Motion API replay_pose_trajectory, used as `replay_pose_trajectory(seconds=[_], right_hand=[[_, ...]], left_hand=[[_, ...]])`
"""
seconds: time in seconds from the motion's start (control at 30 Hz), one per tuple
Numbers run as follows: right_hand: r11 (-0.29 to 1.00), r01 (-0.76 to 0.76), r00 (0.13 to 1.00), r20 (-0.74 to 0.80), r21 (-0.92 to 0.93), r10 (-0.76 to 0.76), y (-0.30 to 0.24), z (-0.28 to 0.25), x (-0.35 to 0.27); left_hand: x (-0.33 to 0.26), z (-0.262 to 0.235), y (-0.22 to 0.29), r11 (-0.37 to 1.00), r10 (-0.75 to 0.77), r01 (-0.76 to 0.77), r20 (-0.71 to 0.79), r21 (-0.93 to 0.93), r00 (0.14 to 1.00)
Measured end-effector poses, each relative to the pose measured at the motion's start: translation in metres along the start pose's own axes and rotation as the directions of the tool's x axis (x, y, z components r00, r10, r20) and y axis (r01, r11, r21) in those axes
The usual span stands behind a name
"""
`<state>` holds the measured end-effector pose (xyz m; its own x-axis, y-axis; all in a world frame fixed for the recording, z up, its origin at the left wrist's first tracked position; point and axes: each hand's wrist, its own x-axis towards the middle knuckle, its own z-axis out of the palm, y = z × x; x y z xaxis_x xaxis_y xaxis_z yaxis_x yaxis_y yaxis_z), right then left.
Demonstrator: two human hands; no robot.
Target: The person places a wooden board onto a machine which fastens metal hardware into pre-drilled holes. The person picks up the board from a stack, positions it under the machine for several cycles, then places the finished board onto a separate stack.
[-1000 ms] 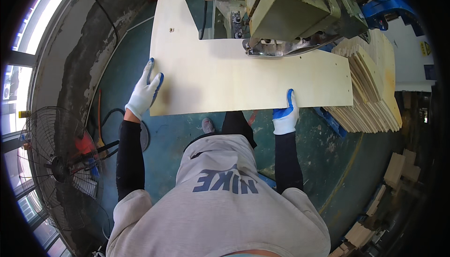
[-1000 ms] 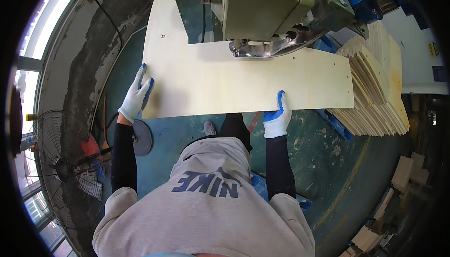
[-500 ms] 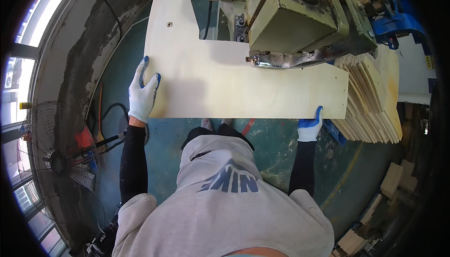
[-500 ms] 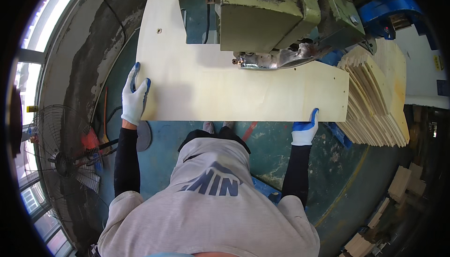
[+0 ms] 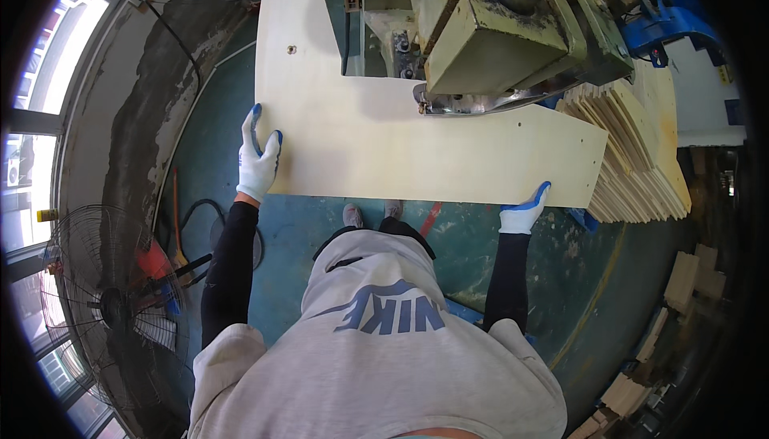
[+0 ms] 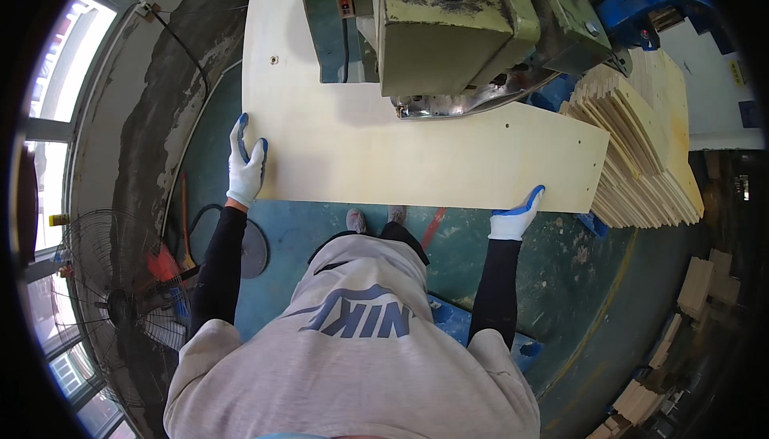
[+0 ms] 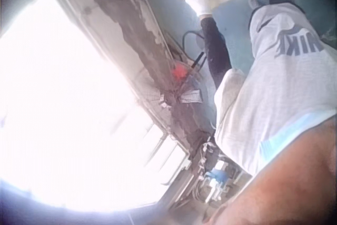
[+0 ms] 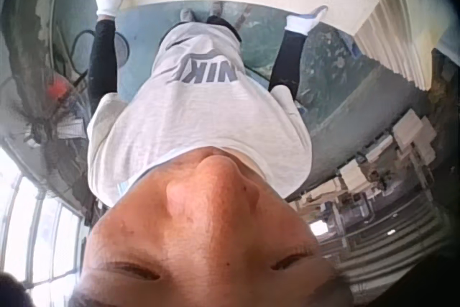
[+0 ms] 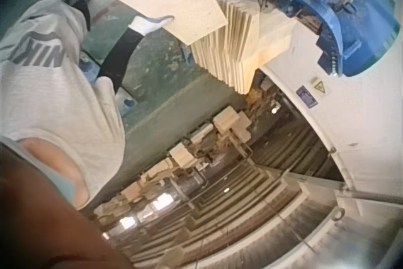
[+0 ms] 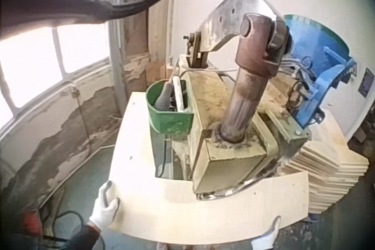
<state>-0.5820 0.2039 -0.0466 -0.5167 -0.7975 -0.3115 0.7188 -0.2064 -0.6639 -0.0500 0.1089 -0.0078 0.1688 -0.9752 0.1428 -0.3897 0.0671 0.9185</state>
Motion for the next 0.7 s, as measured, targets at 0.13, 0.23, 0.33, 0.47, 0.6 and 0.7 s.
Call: replay_pose_trajectory(seconds=[0.13,0.23,0.33,0.47,0.6,0.7], right_hand=[[0.992,0.103,0.994,0.036,-0.079,-0.101,-0.001,-0.008,-0.001],[0.993,0.046,0.999,0.013,-0.105,-0.045,-0.02,0.016,-0.028],[0.996,-0.004,1.0,0.03,-0.087,0.007,-0.017,0.03,-0.076],[0.999,0.014,1.0,-0.02,-0.043,-0.015,0.007,0.015,-0.093],[1.0,0.018,1.0,-0.013,0.006,-0.018,0.014,0.038,-0.105],[0.997,0.069,0.996,-0.057,0.032,-0.067,0.016,0.048,-0.109]], left_hand=[[0.004,0.0,0.004,0.995,0.065,-0.067,0.023,0.072,0.998],[0.014,-0.029,0.05,0.965,-0.173,0.199,0.153,-0.173,0.973],[-0.001,-0.065,0.039,0.99,-0.14,0.139,0.166,0.013,0.976],[-0.01,-0.085,0.028,0.983,-0.143,0.159,0.159,-0.092,0.977],[-0.01,-0.098,0.018,0.972,-0.093,0.046,0.201,0.229,0.975],[0.001,-0.088,0.043,0.68,0.124,-0.23,0.2,0.696,0.972]])
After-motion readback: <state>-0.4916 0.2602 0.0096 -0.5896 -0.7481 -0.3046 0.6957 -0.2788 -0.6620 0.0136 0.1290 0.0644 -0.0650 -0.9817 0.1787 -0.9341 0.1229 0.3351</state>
